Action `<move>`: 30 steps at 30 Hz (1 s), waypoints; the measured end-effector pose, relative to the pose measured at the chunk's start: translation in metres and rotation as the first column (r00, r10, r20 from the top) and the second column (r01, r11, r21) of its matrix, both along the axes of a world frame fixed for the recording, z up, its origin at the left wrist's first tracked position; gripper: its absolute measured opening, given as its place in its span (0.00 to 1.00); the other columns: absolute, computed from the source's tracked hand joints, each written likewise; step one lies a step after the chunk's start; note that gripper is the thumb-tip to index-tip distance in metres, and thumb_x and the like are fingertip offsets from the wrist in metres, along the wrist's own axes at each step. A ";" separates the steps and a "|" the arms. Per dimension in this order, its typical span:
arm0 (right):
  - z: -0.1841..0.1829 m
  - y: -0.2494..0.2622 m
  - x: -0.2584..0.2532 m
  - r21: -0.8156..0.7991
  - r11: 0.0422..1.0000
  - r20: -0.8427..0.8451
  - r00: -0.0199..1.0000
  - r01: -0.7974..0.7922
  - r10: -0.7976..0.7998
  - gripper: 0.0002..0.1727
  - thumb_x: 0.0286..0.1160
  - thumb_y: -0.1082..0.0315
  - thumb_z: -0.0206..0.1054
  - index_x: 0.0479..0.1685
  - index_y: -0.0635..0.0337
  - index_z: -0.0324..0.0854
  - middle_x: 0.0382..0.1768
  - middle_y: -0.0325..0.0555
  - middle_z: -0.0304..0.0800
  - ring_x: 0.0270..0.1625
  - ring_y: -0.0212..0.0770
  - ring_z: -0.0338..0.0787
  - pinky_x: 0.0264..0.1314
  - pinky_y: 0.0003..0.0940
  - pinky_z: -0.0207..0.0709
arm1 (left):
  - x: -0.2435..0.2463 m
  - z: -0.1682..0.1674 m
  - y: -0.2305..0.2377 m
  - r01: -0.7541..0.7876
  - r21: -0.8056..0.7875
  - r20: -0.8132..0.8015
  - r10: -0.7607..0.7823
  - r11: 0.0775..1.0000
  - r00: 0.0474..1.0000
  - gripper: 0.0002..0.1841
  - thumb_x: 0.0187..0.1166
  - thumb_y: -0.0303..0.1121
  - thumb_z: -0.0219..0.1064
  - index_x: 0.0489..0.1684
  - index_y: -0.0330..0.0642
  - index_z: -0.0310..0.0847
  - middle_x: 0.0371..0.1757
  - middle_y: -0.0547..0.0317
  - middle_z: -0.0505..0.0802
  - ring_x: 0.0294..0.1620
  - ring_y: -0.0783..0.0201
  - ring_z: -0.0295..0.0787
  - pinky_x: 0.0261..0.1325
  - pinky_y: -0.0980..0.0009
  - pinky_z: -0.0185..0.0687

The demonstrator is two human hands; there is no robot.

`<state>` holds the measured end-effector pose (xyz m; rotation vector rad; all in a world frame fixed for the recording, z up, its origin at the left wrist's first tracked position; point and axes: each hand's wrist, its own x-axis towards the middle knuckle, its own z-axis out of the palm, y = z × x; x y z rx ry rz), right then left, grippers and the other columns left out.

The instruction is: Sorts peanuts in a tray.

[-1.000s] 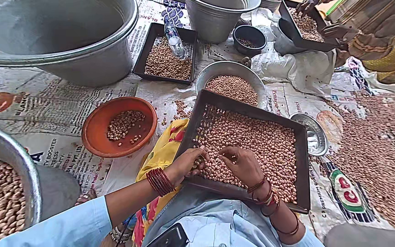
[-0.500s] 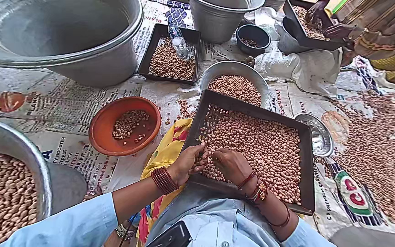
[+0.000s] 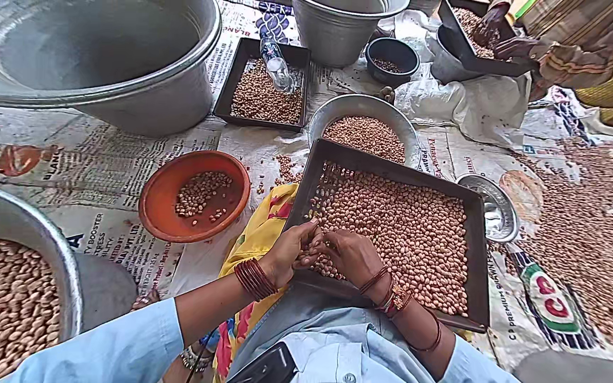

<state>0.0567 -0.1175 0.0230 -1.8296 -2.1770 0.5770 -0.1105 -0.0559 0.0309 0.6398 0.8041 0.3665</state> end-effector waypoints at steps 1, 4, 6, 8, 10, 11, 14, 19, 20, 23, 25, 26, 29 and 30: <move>-0.003 -0.001 -0.003 0.027 1.000 0.028 1.000 -0.010 0.009 0.09 0.76 0.68 0.69 0.44 0.65 0.90 0.36 0.58 0.93 0.38 0.58 0.95 0.39 0.54 0.85 | 0.000 0.000 0.000 0.001 -0.003 -0.001 -0.001 1.000 1.000 0.28 0.97 0.45 0.29 0.23 0.50 0.67 0.15 0.72 0.70 0.09 0.79 0.56 0.12 0.85 0.49; -0.005 -0.003 -0.008 0.078 0.997 0.086 0.996 -0.020 0.013 0.08 0.75 0.70 0.68 0.41 0.67 0.90 0.34 0.59 0.92 0.37 0.58 0.95 0.35 0.52 0.86 | 0.000 0.000 0.000 0.009 0.001 -0.024 -0.009 1.000 1.000 0.28 0.97 0.45 0.30 0.23 0.50 0.67 0.16 0.72 0.70 0.09 0.79 0.55 0.12 0.85 0.48; -0.005 -0.005 -0.009 0.061 0.998 0.101 0.995 -0.021 0.014 0.09 0.77 0.70 0.68 0.44 0.68 0.90 0.37 0.60 0.93 0.39 0.59 0.96 0.37 0.51 0.87 | 0.000 0.000 0.000 0.011 0.009 -0.038 -0.011 1.000 0.999 0.28 0.97 0.44 0.29 0.24 0.50 0.68 0.16 0.72 0.71 0.09 0.79 0.55 0.12 0.85 0.48; -0.003 -0.006 -0.009 0.024 0.999 0.107 0.994 -0.025 0.023 0.10 0.80 0.69 0.66 0.46 0.68 0.89 0.40 0.61 0.93 0.42 0.59 0.96 0.40 0.51 0.87 | 0.001 0.000 -0.001 0.007 0.025 -0.053 -0.005 1.000 0.999 0.28 0.97 0.44 0.29 0.24 0.49 0.68 0.17 0.71 0.72 0.09 0.80 0.55 0.12 0.85 0.49; -0.002 -0.007 -0.009 -0.002 1.000 0.107 0.994 -0.022 0.022 0.11 0.81 0.69 0.64 0.47 0.68 0.89 0.42 0.61 0.93 0.44 0.59 0.96 0.42 0.51 0.87 | 0.002 -0.002 -0.002 0.011 0.050 -0.061 -0.008 0.999 0.998 0.29 0.97 0.44 0.28 0.24 0.50 0.69 0.16 0.72 0.72 0.09 0.80 0.55 0.12 0.86 0.48; -0.001 -0.008 -0.009 -0.023 0.999 0.110 0.994 -0.023 0.026 0.11 0.82 0.70 0.63 0.48 0.69 0.88 0.43 0.61 0.93 0.46 0.59 0.95 0.43 0.51 0.87 | 0.002 -0.004 -0.002 0.010 0.059 -0.061 -0.006 0.998 0.998 0.29 0.97 0.44 0.28 0.24 0.51 0.69 0.16 0.73 0.72 0.09 0.81 0.55 0.11 0.86 0.48; 0.003 -0.006 -0.013 -0.085 0.996 0.134 0.991 -0.015 0.026 0.11 0.82 0.76 0.59 0.51 0.71 0.86 0.47 0.64 0.92 0.49 0.61 0.95 0.43 0.52 0.87 | 0.002 -0.005 -0.003 0.004 0.078 -0.074 0.002 0.997 0.997 0.29 0.97 0.44 0.27 0.23 0.51 0.70 0.15 0.73 0.72 0.08 0.82 0.55 0.11 0.87 0.48; 0.019 0.003 -0.008 -0.298 0.954 0.095 0.996 0.023 0.005 0.17 0.87 0.70 0.55 0.62 0.72 0.81 0.57 0.66 0.88 0.60 0.62 0.90 0.56 0.55 0.83 | 0.003 -0.008 -0.004 -0.013 0.094 -0.083 0.021 0.995 0.996 0.30 0.97 0.44 0.27 0.23 0.50 0.70 0.14 0.73 0.72 0.08 0.81 0.56 0.10 0.86 0.48; 0.024 0.001 -0.005 -0.300 0.954 0.051 0.999 0.026 -0.011 0.16 0.87 0.68 0.56 0.60 0.72 0.81 0.57 0.65 0.88 0.61 0.62 0.90 0.57 0.56 0.82 | 0.003 -0.008 -0.005 -0.016 0.100 -0.096 0.026 0.995 0.995 0.30 0.97 0.44 0.27 0.23 0.50 0.70 0.14 0.73 0.72 0.08 0.81 0.56 0.10 0.86 0.49; 0.033 -0.015 -0.001 0.010 0.998 -0.248 0.967 0.063 -0.058 0.12 0.77 0.68 0.66 0.47 0.68 0.88 0.41 0.57 0.93 0.45 0.53 0.94 0.46 0.49 0.84 | 0.003 -0.008 -0.006 -0.017 0.111 -0.190 0.038 0.994 0.981 0.29 0.97 0.44 0.29 0.25 0.50 0.72 0.13 0.73 0.72 0.08 0.81 0.57 0.11 0.85 0.51; 0.044 -0.025 0.003 0.198 0.977 -0.443 0.896 0.080 0.016 0.12 0.73 0.71 0.70 0.53 0.66 0.89 0.40 0.52 0.95 0.41 0.46 0.95 0.46 0.43 0.88 | 0.007 -0.005 -0.008 0.016 0.097 -0.264 0.010 0.995 0.965 0.29 0.97 0.44 0.32 0.27 0.49 0.77 0.11 0.72 0.75 0.07 0.80 0.61 0.10 0.85 0.55; 0.052 -0.028 0.009 0.208 0.975 -0.457 0.889 0.077 0.028 0.15 0.75 0.73 0.68 0.58 0.66 0.88 0.44 0.53 0.95 0.43 0.46 0.95 0.48 0.42 0.88 | 0.007 -0.003 -0.008 0.074 0.090 -0.258 -0.048 0.993 0.965 0.30 0.97 0.42 0.32 0.29 0.48 0.80 0.12 0.71 0.78 0.08 0.80 0.64 0.11 0.85 0.58; 0.081 -0.038 0.054 -0.128 0.972 -0.158 0.963 0.198 -0.217 0.19 0.87 0.69 0.57 0.74 0.59 0.79 0.56 0.56 0.93 0.56 0.54 0.94 0.59 0.54 0.84 | -0.003 -0.011 0.001 0.278 0.093 -0.117 -0.267 0.956 0.957 0.28 0.91 0.35 0.33 0.27 0.49 0.83 0.19 0.71 0.84 0.11 0.84 0.66 0.12 0.88 0.58; 0.089 -0.041 0.074 -0.278 0.907 0.000 0.944 0.316 -0.329 0.21 0.91 0.67 0.54 0.79 0.57 0.74 0.58 0.59 0.91 0.60 0.59 0.92 0.62 0.58 0.82 | -0.004 -0.012 0.003 0.297 0.078 -0.086 -0.291 0.952 0.953 0.27 0.91 0.34 0.34 0.24 0.50 0.81 0.20 0.71 0.84 0.11 0.84 0.66 0.12 0.89 0.58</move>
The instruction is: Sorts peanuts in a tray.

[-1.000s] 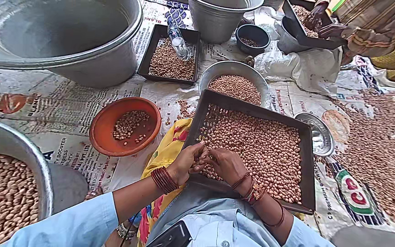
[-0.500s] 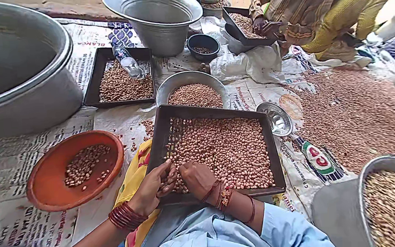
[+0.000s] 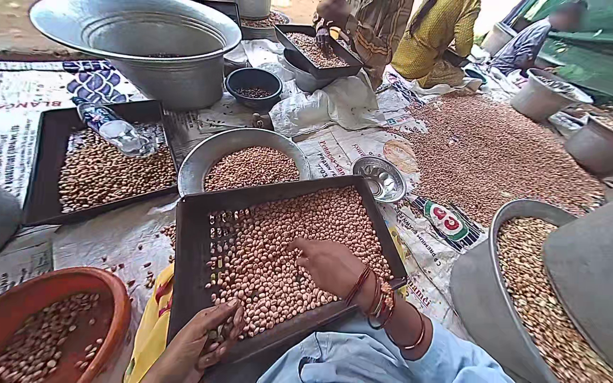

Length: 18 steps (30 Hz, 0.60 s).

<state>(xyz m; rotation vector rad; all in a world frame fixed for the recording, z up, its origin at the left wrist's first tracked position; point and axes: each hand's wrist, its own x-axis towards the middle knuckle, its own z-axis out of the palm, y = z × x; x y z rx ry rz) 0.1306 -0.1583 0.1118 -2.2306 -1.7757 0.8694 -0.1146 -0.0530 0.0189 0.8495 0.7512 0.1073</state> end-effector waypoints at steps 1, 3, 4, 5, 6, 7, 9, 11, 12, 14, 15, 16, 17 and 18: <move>0.004 -0.004 0.020 -0.153 0.980 0.114 0.987 0.129 -0.112 0.23 0.94 0.64 0.51 0.83 0.56 0.69 0.59 0.62 0.90 0.62 0.62 0.91 0.63 0.61 0.80 | -0.001 -0.001 0.001 0.001 -0.018 0.011 -0.001 1.000 1.000 0.27 0.91 0.34 0.35 0.23 0.50 0.80 0.19 0.72 0.82 0.10 0.85 0.65 0.12 0.89 0.57; 0.004 -0.017 0.056 -0.294 0.870 0.311 0.900 0.396 -0.305 0.25 0.95 0.59 0.48 0.86 0.57 0.63 0.58 0.67 0.89 0.64 0.67 0.89 0.65 0.63 0.79 | -0.001 -0.002 0.001 -0.021 -0.035 0.007 0.021 0.999 1.000 0.27 0.92 0.33 0.35 0.23 0.51 0.79 0.19 0.73 0.80 0.10 0.84 0.63 0.12 0.89 0.56; 0.001 -0.024 0.070 -0.327 0.811 0.365 0.856 0.486 -0.367 0.26 0.96 0.57 0.48 0.85 0.60 0.62 0.59 0.68 0.87 0.65 0.67 0.88 0.66 0.62 0.78 | -0.001 -0.002 0.001 -0.035 -0.039 0.001 0.035 0.999 0.999 0.26 0.92 0.33 0.35 0.23 0.50 0.79 0.19 0.73 0.80 0.10 0.84 0.63 0.12 0.89 0.56; -0.005 -0.031 0.080 -0.359 0.763 0.377 0.832 0.537 -0.407 0.27 0.96 0.55 0.47 0.84 0.62 0.61 0.61 0.68 0.86 0.66 0.65 0.88 0.67 0.60 0.78 | -0.001 -0.002 0.000 -0.041 -0.042 -0.003 0.041 0.998 0.999 0.26 0.92 0.33 0.35 0.24 0.50 0.79 0.18 0.73 0.80 0.10 0.84 0.63 0.12 0.89 0.56; -0.012 -0.036 0.086 -0.389 0.738 0.352 0.829 0.551 -0.434 0.29 0.96 0.51 0.48 0.83 0.64 0.61 0.61 0.68 0.86 0.65 0.65 0.89 0.67 0.59 0.78 | -0.001 -0.003 0.000 -0.040 -0.041 -0.005 0.040 0.998 0.999 0.27 0.92 0.33 0.35 0.24 0.50 0.79 0.18 0.73 0.80 0.10 0.84 0.63 0.12 0.89 0.57; -0.019 -0.038 0.086 -0.420 0.725 0.308 0.838 0.545 -0.451 0.34 0.95 0.48 0.48 0.86 0.65 0.57 0.62 0.69 0.86 0.65 0.65 0.89 0.68 0.59 0.79 | 0.000 -0.004 0.001 -0.034 -0.037 -0.006 0.034 0.999 0.999 0.27 0.92 0.33 0.35 0.23 0.50 0.79 0.18 0.73 0.80 0.10 0.84 0.63 0.12 0.89 0.57; -0.033 -0.031 0.070 -0.436 0.741 0.200 0.858 0.511 -0.474 0.43 0.93 0.43 0.50 0.92 0.68 0.43 0.63 0.71 0.85 0.67 0.65 0.88 0.72 0.60 0.76 | 0.000 -0.005 0.001 -0.011 -0.025 -0.004 0.011 1.000 1.000 0.27 0.92 0.34 0.34 0.23 0.51 0.79 0.18 0.74 0.80 0.10 0.84 0.64 0.13 0.89 0.57; -0.044 -0.022 0.050 -0.339 0.828 0.020 0.884 0.446 -0.468 0.45 0.92 0.46 0.54 0.94 0.65 0.36 0.61 0.70 0.86 0.65 0.65 0.88 0.72 0.59 0.76 | 0.000 -0.006 0.003 0.004 -0.016 0.001 -0.004 1.000 1.000 0.27 0.93 0.35 0.34 0.24 0.52 0.79 0.19 0.74 0.81 0.11 0.85 0.64 0.13 0.89 0.58; -0.049 -0.018 0.043 -0.241 0.879 -0.134 0.883 0.411 -0.449 0.44 0.91 0.50 0.57 0.96 0.60 0.36 0.60 0.69 0.87 0.62 0.64 0.89 0.69 0.60 0.78 | -0.001 -0.006 0.003 0.008 -0.014 0.007 -0.007 1.000 1.000 0.27 0.93 0.35 0.33 0.25 0.52 0.79 0.19 0.75 0.81 0.11 0.85 0.65 0.13 0.89 0.58; -0.054 -0.010 0.037 -0.022 0.912 -0.467 0.802 0.410 -0.372 0.39 0.90 0.61 0.60 0.96 0.52 0.46 0.64 0.64 0.87 0.55 0.55 0.92 0.56 0.53 0.83 | -0.002 -0.008 0.003 -0.004 -0.014 0.028 0.004 1.000 1.000 0.27 0.93 0.35 0.33 0.27 0.52 0.79 0.20 0.74 0.81 0.12 0.85 0.65 0.14 0.90 0.59; -0.050 -0.007 0.036 0.049 0.900 -0.580 0.746 0.432 -0.327 0.35 0.90 0.65 0.59 0.94 0.54 0.50 0.69 0.60 0.85 0.55 0.50 0.93 0.52 0.47 0.87 | -0.003 -0.008 0.003 -0.020 -0.013 0.029 0.020 1.000 0.999 0.27 0.93 0.36 0.33 0.27 0.51 0.80 0.19 0.74 0.81 0.11 0.85 0.65 0.13 0.90 0.59; -0.045 -0.004 0.039 0.108 0.876 -0.644 0.705 0.469 -0.298 0.31 0.90 0.68 0.58 0.91 0.57 0.56 0.69 0.58 0.85 0.53 0.46 0.95 0.51 0.43 0.91 | -0.004 -0.009 0.002 -0.033 -0.010 0.030 0.033 0.999 0.999 0.26 0.93 0.36 0.34 0.28 0.50 0.80 0.19 0.73 0.80 0.11 0.85 0.64 0.13 0.90 0.58; -0.038 -0.004 0.045 0.159 0.844 -0.670 0.684 0.512 -0.289 0.27 0.90 0.69 0.57 0.86 0.60 0.63 0.67 0.57 0.86 0.51 0.43 0.96 0.51 0.40 0.91 | -0.003 -0.009 0.002 -0.044 -0.006 0.042 0.044 0.999 0.998 0.26 0.93 0.36 0.35 0.27 0.50 0.80 0.18 0.73 0.79 0.10 0.85 0.64 0.12 0.90 0.58; -0.031 -0.006 0.053 0.203 0.811 -0.672 0.681 0.548 -0.292 0.23 0.89 0.70 0.57 0.81 0.62 0.69 0.63 0.56 0.88 0.49 0.41 0.96 0.52 0.38 0.91 | -0.002 -0.010 0.001 -0.057 -0.004 0.051 0.058 0.998 0.997 0.26 0.93 0.36 0.36 0.26 0.49 0.80 0.18 0.73 0.78 0.10 0.85 0.63 0.11 0.90 0.57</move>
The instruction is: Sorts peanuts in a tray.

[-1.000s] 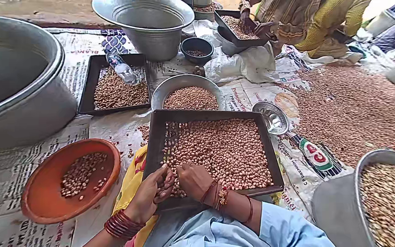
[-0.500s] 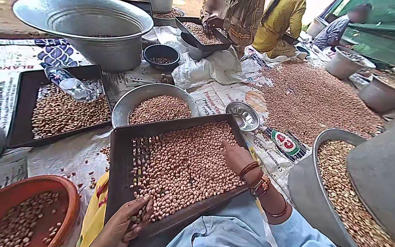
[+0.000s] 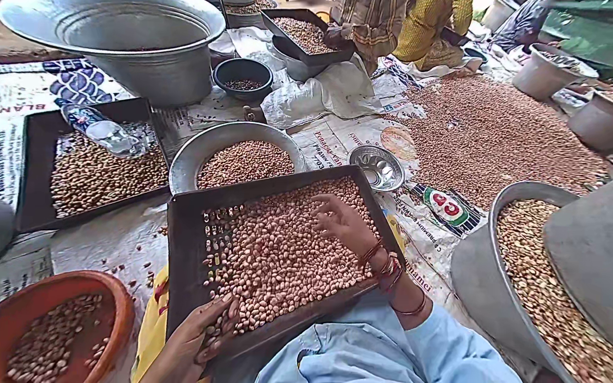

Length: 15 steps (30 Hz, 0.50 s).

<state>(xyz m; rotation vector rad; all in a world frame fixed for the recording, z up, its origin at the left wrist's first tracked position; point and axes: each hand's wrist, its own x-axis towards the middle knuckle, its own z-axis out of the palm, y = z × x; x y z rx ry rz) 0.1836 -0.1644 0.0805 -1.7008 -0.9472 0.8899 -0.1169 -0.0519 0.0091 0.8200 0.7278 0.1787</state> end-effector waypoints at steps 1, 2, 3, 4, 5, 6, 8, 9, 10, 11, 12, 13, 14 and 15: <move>0.006 -0.004 0.007 0.029 0.999 0.024 0.999 0.045 -0.046 0.20 0.89 0.71 0.57 0.76 0.63 0.74 0.58 0.55 0.90 0.48 0.41 0.96 0.52 0.37 0.92 | -0.001 -0.001 -0.001 -0.012 0.002 0.001 0.012 1.000 1.000 0.25 0.92 0.36 0.38 0.26 0.49 0.81 0.18 0.73 0.78 0.10 0.85 0.63 0.11 0.90 0.57; 0.011 -0.009 0.015 0.057 0.995 0.066 0.994 0.083 -0.087 0.18 0.88 0.72 0.58 0.72 0.64 0.77 0.53 0.53 0.92 0.46 0.40 0.96 0.51 0.36 0.92 | -0.002 0.000 -0.002 -0.021 0.005 -0.003 0.021 1.000 1.000 0.25 0.92 0.35 0.39 0.25 0.49 0.81 0.18 0.73 0.78 0.10 0.85 0.63 0.11 0.90 0.57; 0.014 -0.016 0.023 0.078 0.990 0.127 0.984 0.119 -0.128 0.16 0.87 0.73 0.59 0.69 0.63 0.80 0.49 0.50 0.93 0.44 0.39 0.96 0.49 0.35 0.93 | -0.001 0.002 -0.002 -0.024 0.003 -0.008 0.024 1.000 1.000 0.25 0.92 0.35 0.40 0.24 0.49 0.81 0.17 0.73 0.77 0.10 0.85 0.63 0.11 0.90 0.57; 0.014 -0.022 0.029 0.090 0.983 0.207 0.963 0.157 -0.173 0.14 0.86 0.73 0.61 0.65 0.63 0.82 0.45 0.47 0.94 0.41 0.36 0.96 0.47 0.33 0.92 | -0.001 0.004 -0.002 -0.022 0.001 -0.016 0.022 1.000 1.000 0.25 0.92 0.35 0.40 0.24 0.49 0.81 0.17 0.73 0.77 0.10 0.85 0.63 0.11 0.90 0.56; 0.014 -0.029 0.034 0.088 0.978 0.308 0.929 0.187 -0.205 0.11 0.84 0.73 0.64 0.59 0.62 0.85 0.39 0.44 0.95 0.37 0.32 0.95 0.45 0.30 0.91 | 0.001 0.005 -0.003 -0.013 -0.007 -0.020 0.013 1.000 1.000 0.24 0.92 0.35 0.41 0.24 0.48 0.81 0.17 0.73 0.77 0.10 0.85 0.63 0.11 0.89 0.56; 0.011 -0.036 0.036 0.059 0.979 0.420 0.885 0.196 -0.203 0.09 0.82 0.71 0.66 0.54 0.61 0.88 0.36 0.41 0.95 0.36 0.29 0.94 0.44 0.28 0.90 | 0.002 0.007 -0.003 -0.008 -0.015 -0.024 0.007 1.000 1.000 0.24 0.93 0.35 0.41 0.24 0.48 0.80 0.17 0.73 0.77 0.10 0.84 0.63 0.11 0.89 0.56; 0.002 -0.046 0.033 -0.069 0.983 0.593 0.799 0.170 -0.097 0.09 0.80 0.66 0.69 0.49 0.58 0.91 0.38 0.42 0.96 0.38 0.33 0.94 0.48 0.34 0.88 | 0.003 0.010 -0.003 -0.004 -0.032 -0.031 0.003 0.999 1.000 0.25 0.93 0.35 0.41 0.23 0.48 0.79 0.17 0.73 0.76 0.10 0.84 0.62 0.12 0.89 0.56; -0.002 -0.048 0.027 -0.139 0.981 0.637 0.771 0.138 -0.018 0.10 0.80 0.65 0.69 0.49 0.58 0.93 0.39 0.45 0.97 0.40 0.37 0.95 0.50 0.39 0.87 | 0.003 0.011 -0.002 0.004 -0.032 -0.033 -0.005 0.999 0.999 0.25 0.93 0.35 0.41 0.23 0.49 0.79 0.17 0.73 0.76 0.10 0.84 0.61 0.12 0.89 0.56; -0.007 -0.049 0.020 -0.202 0.974 0.659 0.750 0.106 0.055 0.10 0.79 0.65 0.69 0.48 0.59 0.93 0.40 0.48 0.97 0.42 0.43 0.95 0.52 0.45 0.86 | 0.003 0.012 -0.002 0.009 -0.032 -0.028 -0.010 0.999 1.000 0.25 0.93 0.35 0.40 0.23 0.48 0.79 0.17 0.73 0.76 0.10 0.84 0.61 0.12 0.89 0.55; -0.011 -0.049 0.014 -0.257 0.963 0.663 0.739 0.080 0.116 0.10 0.79 0.66 0.69 0.48 0.60 0.93 0.41 0.52 0.97 0.44 0.49 0.96 0.53 0.51 0.84 | 0.003 0.012 -0.003 0.012 -0.030 -0.024 -0.012 0.999 1.000 0.24 0.93 0.34 0.40 0.24 0.48 0.78 0.17 0.73 0.76 0.10 0.84 0.61 0.12 0.89 0.54; -0.014 -0.048 0.009 -0.308 0.949 0.656 0.738 0.066 0.162 0.10 0.79 0.67 0.68 0.49 0.60 0.93 0.43 0.53 0.97 0.47 0.51 0.95 0.56 0.54 0.83 | 0.004 0.013 -0.003 0.009 -0.031 -0.019 -0.009 0.999 1.000 0.25 0.94 0.34 0.40 0.24 0.47 0.78 0.17 0.73 0.76 0.10 0.84 0.61 0.12 0.89 0.54; -0.017 -0.045 0.005 -0.348 0.935 0.651 0.733 0.060 0.196 0.10 0.80 0.68 0.68 0.49 0.61 0.93 0.44 0.54 0.97 0.50 0.53 0.95 0.58 0.55 0.82 | 0.004 0.014 -0.003 0.009 -0.029 -0.015 -0.010 1.000 1.000 0.25 0.94 0.34 0.40 0.24 0.47 0.78 0.17 0.73 0.76 0.10 0.84 0.60 0.12 0.90 0.54; -0.018 -0.042 0.003 -0.392 0.918 0.649 0.726 0.063 0.227 0.11 0.81 0.69 0.67 0.50 0.61 0.93 0.47 0.55 0.97 0.53 0.55 0.95 0.61 0.56 0.81 | 0.003 0.014 -0.003 0.013 -0.027 -0.011 -0.013 1.000 1.000 0.25 0.94 0.34 0.40 0.24 0.47 0.78 0.17 0.73 0.76 0.10 0.84 0.61 0.12 0.90 0.54; -0.016 -0.038 0.001 -0.451 0.890 0.642 0.718 0.070 0.269 0.12 0.82 0.69 0.65 0.52 0.61 0.93 0.50 0.57 0.96 0.57 0.57 0.94 0.64 0.58 0.80 | 0.003 0.015 -0.003 0.010 -0.026 -0.010 -0.011 1.000 1.000 0.25 0.94 0.34 0.40 0.24 0.47 0.79 0.17 0.72 0.76 0.10 0.84 0.60 0.12 0.90 0.54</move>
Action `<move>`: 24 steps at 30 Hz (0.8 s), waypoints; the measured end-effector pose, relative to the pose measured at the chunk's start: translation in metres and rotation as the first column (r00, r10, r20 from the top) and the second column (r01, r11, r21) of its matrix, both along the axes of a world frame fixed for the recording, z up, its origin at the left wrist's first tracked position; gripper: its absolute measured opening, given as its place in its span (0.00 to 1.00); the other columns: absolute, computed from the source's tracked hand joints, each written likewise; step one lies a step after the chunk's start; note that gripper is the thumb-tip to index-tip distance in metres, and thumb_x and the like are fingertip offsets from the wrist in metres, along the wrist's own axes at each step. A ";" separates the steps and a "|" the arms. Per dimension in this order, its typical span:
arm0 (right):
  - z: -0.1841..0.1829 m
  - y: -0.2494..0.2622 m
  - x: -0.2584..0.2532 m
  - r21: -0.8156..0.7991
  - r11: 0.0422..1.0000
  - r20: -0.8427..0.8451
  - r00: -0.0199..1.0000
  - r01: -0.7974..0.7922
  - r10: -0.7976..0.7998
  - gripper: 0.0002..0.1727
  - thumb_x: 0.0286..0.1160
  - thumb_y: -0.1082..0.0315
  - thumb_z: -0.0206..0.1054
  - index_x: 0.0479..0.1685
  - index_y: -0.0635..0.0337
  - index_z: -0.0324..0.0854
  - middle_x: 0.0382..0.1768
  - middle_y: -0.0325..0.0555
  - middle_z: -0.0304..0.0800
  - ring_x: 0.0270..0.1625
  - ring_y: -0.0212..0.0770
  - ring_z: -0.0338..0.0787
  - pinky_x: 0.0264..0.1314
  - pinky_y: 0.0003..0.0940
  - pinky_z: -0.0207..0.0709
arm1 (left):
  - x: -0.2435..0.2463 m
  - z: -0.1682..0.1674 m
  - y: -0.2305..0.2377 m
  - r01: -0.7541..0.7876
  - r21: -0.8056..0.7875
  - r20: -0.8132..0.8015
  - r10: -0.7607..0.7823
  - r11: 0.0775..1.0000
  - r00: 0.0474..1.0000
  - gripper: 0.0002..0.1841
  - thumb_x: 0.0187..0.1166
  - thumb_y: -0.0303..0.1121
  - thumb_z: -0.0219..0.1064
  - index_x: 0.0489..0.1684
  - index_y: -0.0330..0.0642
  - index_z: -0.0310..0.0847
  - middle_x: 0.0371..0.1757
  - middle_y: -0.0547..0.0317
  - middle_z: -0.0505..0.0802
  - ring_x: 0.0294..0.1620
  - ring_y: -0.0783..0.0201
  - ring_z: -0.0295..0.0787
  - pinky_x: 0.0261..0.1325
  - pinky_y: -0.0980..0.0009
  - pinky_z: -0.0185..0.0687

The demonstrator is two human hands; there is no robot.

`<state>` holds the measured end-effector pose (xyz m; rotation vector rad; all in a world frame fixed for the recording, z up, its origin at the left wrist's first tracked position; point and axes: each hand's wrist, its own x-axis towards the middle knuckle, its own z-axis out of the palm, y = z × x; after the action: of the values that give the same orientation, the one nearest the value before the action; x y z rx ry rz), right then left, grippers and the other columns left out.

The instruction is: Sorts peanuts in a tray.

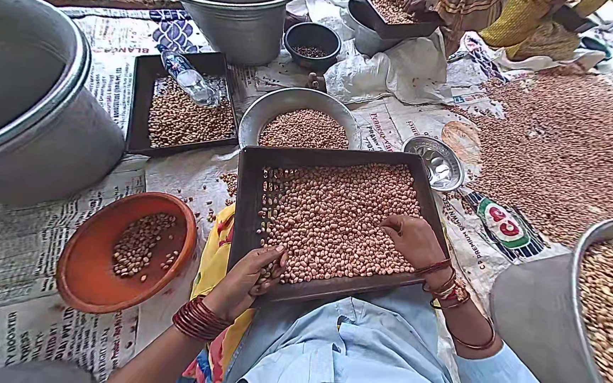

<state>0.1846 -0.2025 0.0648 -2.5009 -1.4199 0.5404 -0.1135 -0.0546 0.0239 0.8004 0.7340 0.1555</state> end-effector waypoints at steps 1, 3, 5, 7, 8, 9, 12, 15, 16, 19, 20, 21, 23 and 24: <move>0.005 0.004 -0.002 -0.086 0.996 0.010 1.000 0.001 0.000 0.12 0.83 0.69 0.63 0.54 0.61 0.92 0.52 0.58 0.95 0.60 0.59 0.92 0.66 0.59 0.78 | 0.000 0.000 0.000 -0.005 0.000 0.001 0.005 1.000 1.000 0.25 0.94 0.34 0.40 0.23 0.47 0.79 0.17 0.72 0.76 0.10 0.84 0.60 0.12 0.89 0.53; 0.015 0.009 -0.006 -0.291 0.957 0.012 1.000 -0.002 0.005 0.13 0.85 0.67 0.62 0.57 0.61 0.90 0.53 0.59 0.94 0.62 0.60 0.90 0.66 0.60 0.76 | -0.001 0.001 0.000 -0.004 0.004 0.002 0.004 1.000 1.000 0.25 0.94 0.34 0.40 0.24 0.47 0.79 0.17 0.72 0.76 0.11 0.84 0.60 0.12 0.89 0.53; 0.019 0.010 -0.008 -0.446 0.895 -0.008 1.000 -0.012 0.010 0.14 0.85 0.64 0.63 0.58 0.60 0.89 0.53 0.59 0.94 0.62 0.61 0.90 0.65 0.61 0.76 | -0.001 0.001 0.000 0.003 0.012 0.006 -0.003 1.000 1.000 0.25 0.94 0.34 0.40 0.23 0.47 0.79 0.17 0.72 0.76 0.11 0.84 0.61 0.12 0.89 0.53; 0.010 0.004 -0.013 -0.473 0.881 -0.025 1.000 -0.019 0.008 0.14 0.84 0.64 0.65 0.60 0.59 0.89 0.53 0.59 0.94 0.61 0.61 0.91 0.65 0.62 0.77 | -0.001 0.001 0.000 0.007 0.014 0.008 -0.007 1.000 1.000 0.25 0.94 0.34 0.39 0.24 0.47 0.79 0.17 0.73 0.77 0.10 0.84 0.61 0.12 0.89 0.53; 0.003 0.000 -0.016 -0.460 0.888 -0.024 1.000 -0.017 0.007 0.15 0.83 0.64 0.66 0.62 0.59 0.88 0.53 0.59 0.94 0.61 0.62 0.91 0.65 0.62 0.77 | 0.000 0.001 0.000 0.011 0.013 0.005 -0.011 1.000 1.000 0.25 0.94 0.34 0.39 0.24 0.47 0.79 0.17 0.73 0.76 0.10 0.84 0.60 0.12 0.89 0.53; -0.002 -0.003 -0.019 -0.438 0.899 -0.014 1.000 -0.011 0.005 0.15 0.83 0.65 0.65 0.63 0.59 0.87 0.53 0.60 0.93 0.61 0.62 0.90 0.65 0.62 0.77 | 0.000 0.001 0.000 0.014 0.012 -0.001 -0.014 1.000 1.000 0.25 0.94 0.34 0.39 0.25 0.46 0.79 0.16 0.73 0.76 0.10 0.84 0.60 0.12 0.89 0.53; -0.009 -0.005 -0.020 -0.421 0.907 0.015 1.000 -0.002 0.009 0.14 0.83 0.67 0.64 0.62 0.59 0.87 0.54 0.61 0.93 0.61 0.63 0.91 0.64 0.62 0.78 | 0.000 0.000 0.000 0.019 0.010 -0.008 -0.019 1.000 1.000 0.25 0.94 0.33 0.39 0.26 0.46 0.80 0.16 0.73 0.76 0.10 0.84 0.61 0.13 0.89 0.53; -0.004 -0.001 -0.023 -0.416 0.909 -0.017 0.999 -0.031 0.027 0.14 0.83 0.67 0.63 0.61 0.61 0.87 0.52 0.60 0.93 0.59 0.62 0.91 0.63 0.61 0.78 | 0.000 0.001 0.000 0.006 0.010 -0.020 -0.006 1.000 1.000 0.25 0.95 0.33 0.39 0.26 0.46 0.79 0.16 0.73 0.76 0.10 0.84 0.61 0.12 0.89 0.54; 0.000 -0.001 -0.026 -0.334 0.940 -0.056 0.997 -0.072 0.057 0.14 0.82 0.67 0.64 0.59 0.62 0.88 0.49 0.58 0.94 0.56 0.59 0.92 0.61 0.58 0.79 | 0.001 0.002 0.000 -0.002 0.013 -0.035 0.002 1.000 0.999 0.25 0.95 0.34 0.38 0.27 0.45 0.80 0.16 0.72 0.76 0.10 0.84 0.61 0.13 0.89 0.54; 0.004 -0.006 -0.043 0.266 0.938 -0.290 0.910 -0.221 0.297 0.09 0.75 0.66 0.72 0.47 0.59 0.92 0.40 0.41 0.98 0.41 0.29 0.96 0.49 0.25 0.89 | 0.003 0.003 -0.001 0.028 0.039 -0.119 -0.023 0.999 0.993 0.30 0.97 0.40 0.33 0.39 0.40 0.86 0.16 0.69 0.80 0.09 0.82 0.62 0.12 0.87 0.54; 0.003 -0.004 -0.052 0.421 0.877 -0.344 0.853 -0.234 0.393 0.08 0.75 0.68 0.72 0.47 0.62 0.92 0.42 0.41 0.98 0.44 0.26 0.96 0.51 0.21 0.90 | 0.003 0.003 -0.001 0.063 0.038 -0.130 -0.058 0.997 0.990 0.32 0.97 0.42 0.30 0.46 0.39 0.87 0.18 0.67 0.83 0.09 0.82 0.63 0.12 0.87 0.54; 0.000 -0.001 -0.058 0.494 0.826 -0.293 0.842 -0.272 0.453 0.08 0.74 0.70 0.72 0.45 0.62 0.92 0.42 0.42 0.98 0.45 0.27 0.97 0.53 0.22 0.90 | 0.002 0.003 0.000 0.097 0.031 -0.133 -0.092 0.995 0.987 0.34 0.97 0.44 0.28 0.51 0.38 0.87 0.21 0.65 0.85 0.10 0.81 0.64 0.13 0.86 0.55; -0.009 0.004 -0.062 0.396 0.828 -0.055 0.890 -0.398 0.454 0.07 0.72 0.71 0.71 0.42 0.58 0.94 0.40 0.45 0.98 0.42 0.39 0.98 0.48 0.36 0.90 | 0.002 0.005 0.001 0.131 0.040 -0.132 -0.125 0.991 0.983 0.33 0.97 0.43 0.29 0.49 0.38 0.87 0.22 0.64 0.88 0.10 0.81 0.66 0.13 0.86 0.57; -0.015 0.006 -0.063 0.280 0.858 0.010 0.895 -0.431 0.446 0.07 0.71 0.72 0.72 0.43 0.59 0.94 0.41 0.50 0.98 0.42 0.48 0.98 0.45 0.47 0.90 | 0.002 0.005 0.001 0.136 0.050 -0.131 -0.128 0.989 0.983 0.31 0.96 0.41 0.33 0.44 0.39 0.87 0.22 0.64 0.88 0.09 0.82 0.65 0.12 0.87 0.55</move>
<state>0.1216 -0.1964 0.0499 -1.9332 -1.9098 0.4432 -0.1113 -0.0532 0.0287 0.9190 0.7970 0.0064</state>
